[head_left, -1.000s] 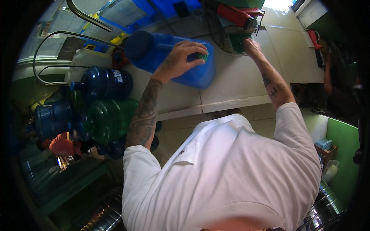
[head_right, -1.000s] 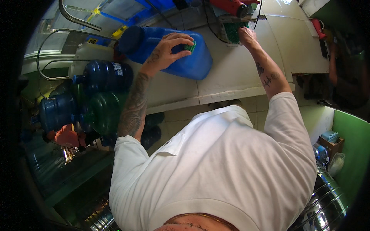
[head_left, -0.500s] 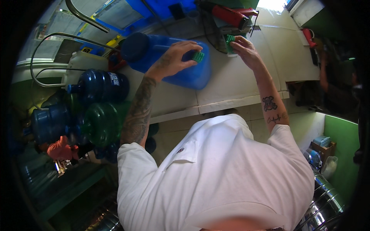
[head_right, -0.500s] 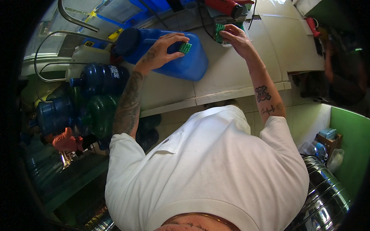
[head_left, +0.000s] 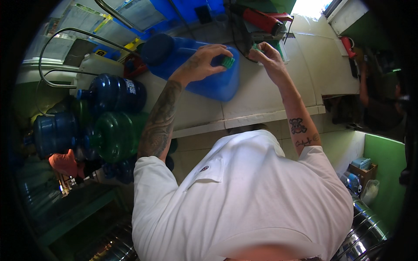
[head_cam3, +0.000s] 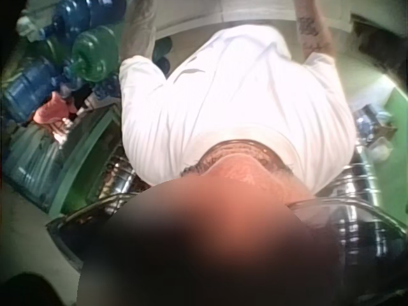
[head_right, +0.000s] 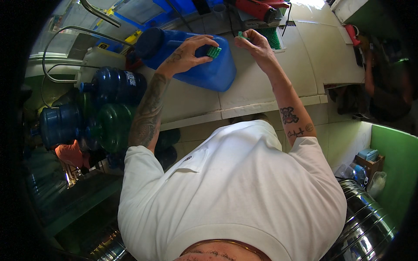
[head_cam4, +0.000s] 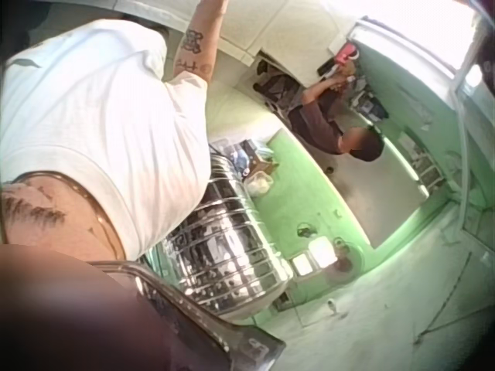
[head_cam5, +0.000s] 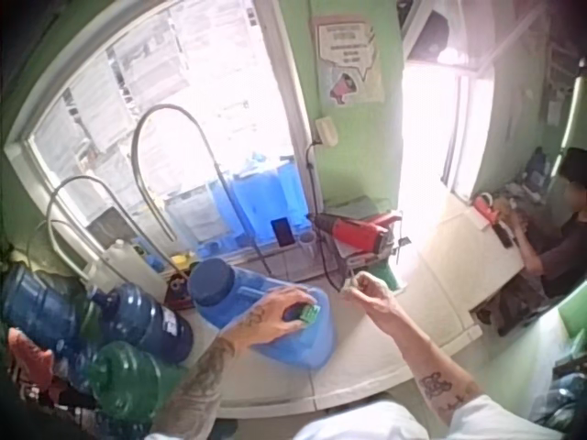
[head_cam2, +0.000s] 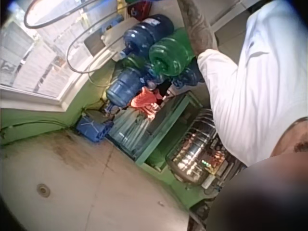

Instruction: The person applies green adhesive labels to large blue and green water jugs. They use a red heat gun to warm the label area before pressing the label onto the jug. The person handles multiple jugs, placing them on a counter, applying labels, and moving them aside.

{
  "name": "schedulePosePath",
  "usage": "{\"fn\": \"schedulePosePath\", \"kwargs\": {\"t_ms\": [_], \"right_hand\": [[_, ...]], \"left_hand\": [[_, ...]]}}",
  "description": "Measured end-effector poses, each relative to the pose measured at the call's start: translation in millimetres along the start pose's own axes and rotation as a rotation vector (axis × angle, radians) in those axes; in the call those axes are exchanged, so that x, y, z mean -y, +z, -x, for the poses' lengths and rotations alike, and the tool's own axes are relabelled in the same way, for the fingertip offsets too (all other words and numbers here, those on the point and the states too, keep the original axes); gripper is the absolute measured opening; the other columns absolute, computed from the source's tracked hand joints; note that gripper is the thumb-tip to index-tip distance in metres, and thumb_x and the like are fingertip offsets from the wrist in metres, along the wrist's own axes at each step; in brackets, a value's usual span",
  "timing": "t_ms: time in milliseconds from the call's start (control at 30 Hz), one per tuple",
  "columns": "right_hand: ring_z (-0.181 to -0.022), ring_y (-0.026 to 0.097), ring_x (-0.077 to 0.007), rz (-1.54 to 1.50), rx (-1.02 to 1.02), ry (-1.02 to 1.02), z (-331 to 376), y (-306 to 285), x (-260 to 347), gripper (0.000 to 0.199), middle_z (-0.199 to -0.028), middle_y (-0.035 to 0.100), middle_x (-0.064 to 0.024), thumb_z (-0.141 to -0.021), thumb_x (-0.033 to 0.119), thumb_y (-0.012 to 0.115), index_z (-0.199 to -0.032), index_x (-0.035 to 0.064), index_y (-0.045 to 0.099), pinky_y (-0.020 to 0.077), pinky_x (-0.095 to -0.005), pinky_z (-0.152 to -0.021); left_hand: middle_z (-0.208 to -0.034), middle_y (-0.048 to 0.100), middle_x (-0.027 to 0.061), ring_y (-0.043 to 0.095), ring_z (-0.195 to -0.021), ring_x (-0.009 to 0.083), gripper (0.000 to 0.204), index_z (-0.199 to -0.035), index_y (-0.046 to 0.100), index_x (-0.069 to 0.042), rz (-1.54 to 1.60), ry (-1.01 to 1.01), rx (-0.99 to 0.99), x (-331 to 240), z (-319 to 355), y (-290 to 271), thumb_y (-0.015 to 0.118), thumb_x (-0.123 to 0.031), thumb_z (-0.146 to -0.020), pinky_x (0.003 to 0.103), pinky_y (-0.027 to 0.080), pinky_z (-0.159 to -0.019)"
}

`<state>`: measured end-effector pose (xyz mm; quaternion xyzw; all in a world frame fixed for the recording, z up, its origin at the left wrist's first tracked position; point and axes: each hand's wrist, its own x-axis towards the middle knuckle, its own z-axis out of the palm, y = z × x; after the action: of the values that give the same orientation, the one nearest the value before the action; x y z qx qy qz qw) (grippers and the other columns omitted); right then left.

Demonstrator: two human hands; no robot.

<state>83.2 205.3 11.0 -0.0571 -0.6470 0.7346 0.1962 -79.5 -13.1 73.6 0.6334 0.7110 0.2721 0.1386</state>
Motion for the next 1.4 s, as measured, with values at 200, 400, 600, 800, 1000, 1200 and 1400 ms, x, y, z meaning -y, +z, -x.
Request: {"fn": "schedulePosePath", "kwargs": {"t_ms": [200,400,600,800,1000,1200,1400], "right_hand": [[-0.095,0.062,-0.0074,0.008,-0.024,0.002,7.8,5.0,9.2,0.024,-0.100,0.067,-0.0013,-0.099,0.024,0.071,-0.110,0.0042,0.066,0.0508,-0.0252,-0.089],[-0.095,0.062,-0.0076,0.095,-0.158,-0.119,7.6,7.8,-2.7,0.025,-0.100,0.066,-0.0007,-0.097,0.012,0.071,-0.119,0.0029,0.063,0.0506,-0.0230,-0.087],[-0.095,0.062,-0.0069,0.022,-0.064,0.000,7.9,5.7,-10.0,0.025,-0.101,0.068,-0.0002,-0.095,0.011,0.073,-0.117,0.0048,0.064,0.0502,-0.0228,-0.086],[-0.096,0.064,-0.0083,0.054,-0.088,0.014,9.2,16.2,-5.6,0.015,-0.098,0.069,-0.0008,-0.096,0.014,0.073,-0.106,0.0038,0.069,0.0505,-0.0238,-0.087],[-0.088,0.064,-0.0065,0.230,-0.093,-0.010,10.0,20.5,8.2,0.016,-0.092,0.070,-0.0002,-0.094,0.018,0.076,-0.097,0.0047,0.069,0.0517,-0.0237,-0.081],[-0.089,0.065,-0.0091,0.368,-0.098,0.014,5.7,20.1,-2.2,0.017,-0.092,0.069,-0.0003,-0.094,0.021,0.076,-0.099,0.0065,0.069,0.0524,-0.0258,-0.082],[-0.090,0.067,-0.0133,0.457,-0.500,0.102,1.8,-31.0,-65.8,0.020,-0.098,0.073,-0.0038,-0.097,0.022,0.070,-0.109,0.0053,0.071,0.0541,-0.0299,-0.081]], "left_hand": [[-0.140,0.061,0.0081,0.047,-0.140,0.0274,0.042,-0.126,0.067,-0.018,-0.069,-0.009,-0.012,-3.0,3.0,0.7,0.075,-0.040,-0.091,0.048,0.030,-0.120],[-0.134,0.064,0.0068,0.049,-0.137,0.0265,0.040,-0.124,0.068,-0.018,0.104,-0.032,-0.013,0.5,-2.7,0.6,0.074,-0.040,-0.092,0.047,0.032,-0.118],[-0.134,0.064,0.0071,0.051,-0.136,0.0270,0.039,-0.126,0.068,-0.018,-0.066,0.019,-0.082,-2.4,1.2,5.0,0.076,-0.032,-0.091,0.046,0.037,-0.116],[-0.134,0.063,0.0086,0.051,-0.135,0.0283,0.043,-0.123,0.070,-0.013,-0.110,0.004,-0.085,-1.1,-0.6,6.9,0.081,-0.033,-0.086,0.046,0.038,-0.116],[-0.132,0.062,0.0088,0.054,-0.131,0.0286,0.047,-0.121,0.071,-0.010,-0.051,-0.041,-0.073,-0.7,-2.3,5.4,0.083,-0.034,-0.083,0.042,0.042,-0.113],[-0.130,0.062,0.0092,0.058,-0.124,0.0298,0.042,-0.115,0.070,-0.007,-0.029,-0.029,-0.095,-4.9,-1.5,3.6,0.084,-0.028,-0.082,0.041,0.046,-0.108],[-0.132,0.061,0.0089,0.058,-0.125,0.0293,0.042,-0.117,0.069,-0.007,-0.056,-0.004,-0.107,-5.1,-0.8,2.9,0.084,-0.025,-0.082,0.040,0.046,-0.109]]}}
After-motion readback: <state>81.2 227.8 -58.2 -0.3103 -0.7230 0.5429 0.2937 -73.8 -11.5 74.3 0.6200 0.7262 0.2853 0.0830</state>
